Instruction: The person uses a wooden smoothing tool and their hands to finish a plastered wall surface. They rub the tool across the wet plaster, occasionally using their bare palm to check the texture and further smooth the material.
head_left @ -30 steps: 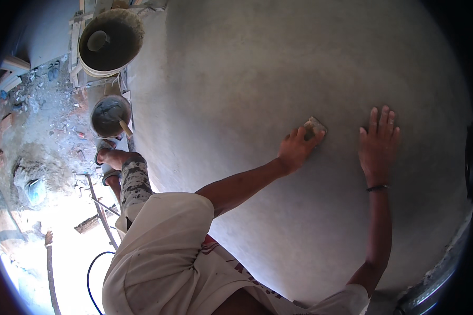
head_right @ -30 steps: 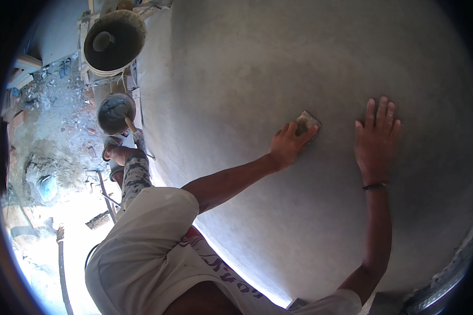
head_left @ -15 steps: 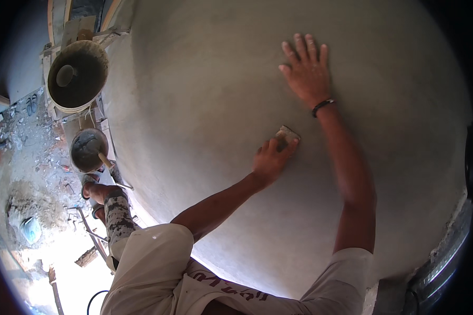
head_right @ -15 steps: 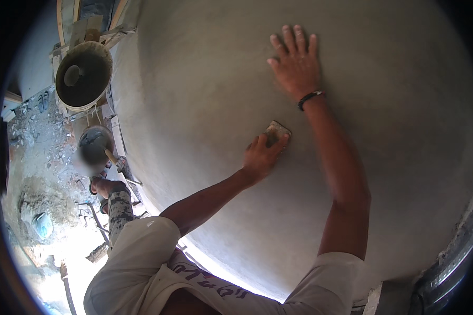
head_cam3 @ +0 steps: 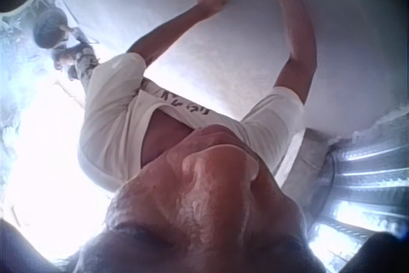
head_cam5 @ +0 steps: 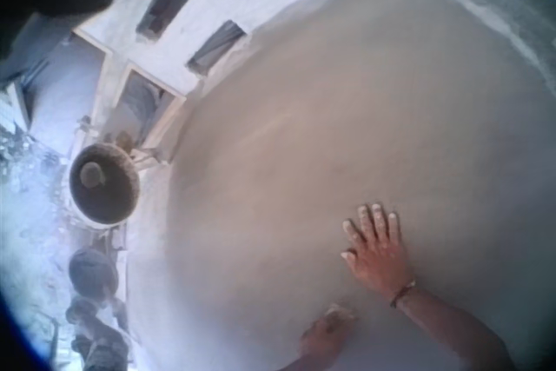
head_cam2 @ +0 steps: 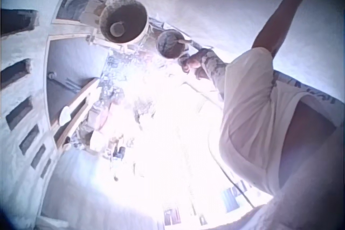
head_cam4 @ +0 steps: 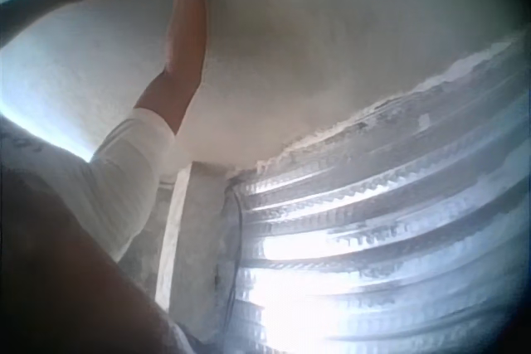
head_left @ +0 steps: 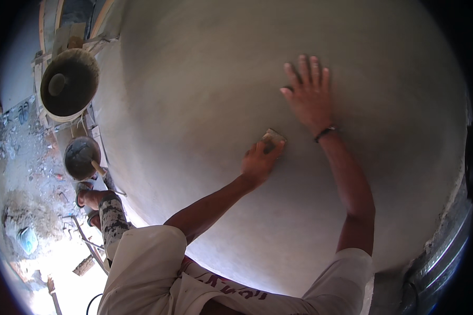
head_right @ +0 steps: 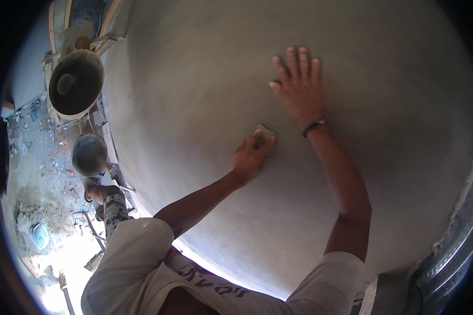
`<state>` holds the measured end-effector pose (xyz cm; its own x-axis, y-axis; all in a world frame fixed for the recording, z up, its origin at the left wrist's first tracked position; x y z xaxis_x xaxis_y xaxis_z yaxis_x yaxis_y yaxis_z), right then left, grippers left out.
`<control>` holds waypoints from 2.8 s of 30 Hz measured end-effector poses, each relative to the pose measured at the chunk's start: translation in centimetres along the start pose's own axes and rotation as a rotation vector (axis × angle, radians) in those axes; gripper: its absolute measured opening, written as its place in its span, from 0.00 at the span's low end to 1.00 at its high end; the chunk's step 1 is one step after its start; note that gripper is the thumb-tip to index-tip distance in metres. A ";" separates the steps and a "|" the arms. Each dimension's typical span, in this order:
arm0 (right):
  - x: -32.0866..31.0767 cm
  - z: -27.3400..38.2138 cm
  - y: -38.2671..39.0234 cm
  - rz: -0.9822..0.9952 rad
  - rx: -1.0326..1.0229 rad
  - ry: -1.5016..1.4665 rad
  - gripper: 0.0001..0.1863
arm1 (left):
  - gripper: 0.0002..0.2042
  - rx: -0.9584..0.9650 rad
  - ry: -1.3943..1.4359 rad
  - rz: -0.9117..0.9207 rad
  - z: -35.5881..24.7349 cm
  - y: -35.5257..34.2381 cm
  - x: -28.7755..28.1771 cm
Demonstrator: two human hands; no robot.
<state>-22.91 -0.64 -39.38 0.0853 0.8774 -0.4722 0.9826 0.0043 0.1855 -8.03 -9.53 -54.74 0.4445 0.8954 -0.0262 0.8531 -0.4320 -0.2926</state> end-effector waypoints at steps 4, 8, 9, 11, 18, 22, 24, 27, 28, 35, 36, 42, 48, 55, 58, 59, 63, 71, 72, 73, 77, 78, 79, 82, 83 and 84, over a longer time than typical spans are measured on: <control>1.0 -0.3 -1.2 -0.057 0.009 -0.065 0.32 | 0.31 0.010 0.047 0.008 0.1 0.3 0.6; 0.0 -5.4 -1.3 -0.134 0.114 0.067 0.32 | 0.32 0.012 -0.012 0.073 0.4 0.5 0.6; -0.7 -7.3 -1.0 -0.152 0.141 0.124 0.32 | 0.32 0.072 -0.024 0.082 0.1 0.3 0.6; -2.3 -11.6 0.6 -0.158 0.206 0.260 0.32 | 0.33 0.199 -0.036 0.101 -0.8 -1.1 1.0; -11.7 -21.8 15.8 -0.285 0.387 0.325 0.31 | 0.27 0.296 -0.143 -0.009 -5.8 -24.5 -2.1; -16.9 -20.7 30.1 -0.207 0.543 0.269 0.30 | 0.22 -0.133 -0.118 0.067 -0.7 -25.5 -3.2; -18.0 -19.1 38.1 -0.139 0.634 0.361 0.29 | 0.21 -0.406 0.338 0.168 -5.1 -20.0 -2.1; -19.0 -18.0 45.5 -0.027 0.753 0.506 0.29 | 0.24 0.420 -0.069 0.201 -15.5 -18.2 0.6; -18.5 -18.0 47.1 -0.024 0.758 0.525 0.29 | 0.25 0.739 -0.179 -0.008 -18.3 -18.9 0.5; -17.9 -17.8 47.3 -0.110 0.790 0.410 0.28 | 0.22 0.278 0.009 -0.084 -15.8 -34.4 -2.0; -17.8 -17.8 47.6 -0.116 0.795 0.414 0.27 | 0.25 0.416 -0.138 -0.192 -14.5 -32.3 -1.0; -19.1 -18.4 49.1 -0.158 0.805 0.454 0.25 | 0.20 0.819 -0.097 -0.043 -27.1 -25.8 1.3; -17.5 -18.3 48.8 -0.176 0.835 0.411 0.23 | 0.17 0.721 -0.217 -0.138 -29.2 -38.2 -0.6; -19.1 -18.4 50.2 -0.168 0.843 0.428 0.22 | 0.23 1.290 -0.165 -0.062 -37.1 -22.1 2.8; -18.7 -17.9 49.2 -0.190 0.863 0.402 0.21 | 0.24 1.247 -0.046 -0.017 -42.6 -28.3 3.3; -18.6 -17.7 48.7 -0.199 0.872 0.370 0.21 | 0.23 1.206 -0.078 -0.025 -43.9 -31.1 3.2; -19.1 -18.4 49.4 -0.206 0.895 0.372 0.20 | 0.20 0.976 -0.165 0.003 -44.6 -33.0 1.6; -18.9 -18.4 49.5 -0.228 0.919 0.369 0.18 | 0.21 1.342 -0.242 -0.056 -48.2 -28.2 4.1; -19.1 -18.5 49.4 -0.234 0.914 0.361 0.18 | 0.22 1.313 -0.207 -0.050 -49.5 -29.9 4.1; -19.3 -18.4 49.6 -0.233 0.912 0.355 0.18 | 0.23 1.261 -0.174 -0.041 -49.7 -30.2 4.0; -19.3 -17.9 50.2 -0.260 0.907 0.340 0.18 | 0.26 1.376 -0.152 -0.195 -46.3 -28.4 4.7; -19.2 -17.9 50.3 -0.263 0.912 0.339 0.18 | 0.26 1.482 -0.173 -0.282 -44.9 -27.2 4.7; -19.2 -17.9 50.3 -0.256 0.915 0.345 0.18 | 0.27 1.439 -0.186 -0.193 -44.9 -26.3 4.6; -19.2 -18.3 50.4 -0.260 0.922 0.355 0.18 | 0.29 1.348 -0.231 -0.033 -45.7 -25.1 4.1; -19.2 -18.3 50.5 -0.259 0.922 0.352 0.18 | 0.30 1.350 -0.233 -0.042 -45.8 -25.2 4.1; -19.0 -18.3 50.5 -0.266 0.923 0.352 0.18 | 0.31 1.352 -0.234 -0.052 -45.8 -25.2 4.0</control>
<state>22.02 -8.34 -5.22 -0.0615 0.9937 -0.0936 0.7193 -0.0209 -0.6944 -15.26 0.07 -3.70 0.2493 0.9625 -0.1067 -0.1217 -0.0782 -0.9895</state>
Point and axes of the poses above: each hand's wrist, its own y-axis away from the middle knuckle, its own x-axis out of the palm, z = x × y, the point moved 3 cm from there along -y, towards the middle knuckle, and after that the axes turned 6 degrees about -z, right-handed, at the moved point
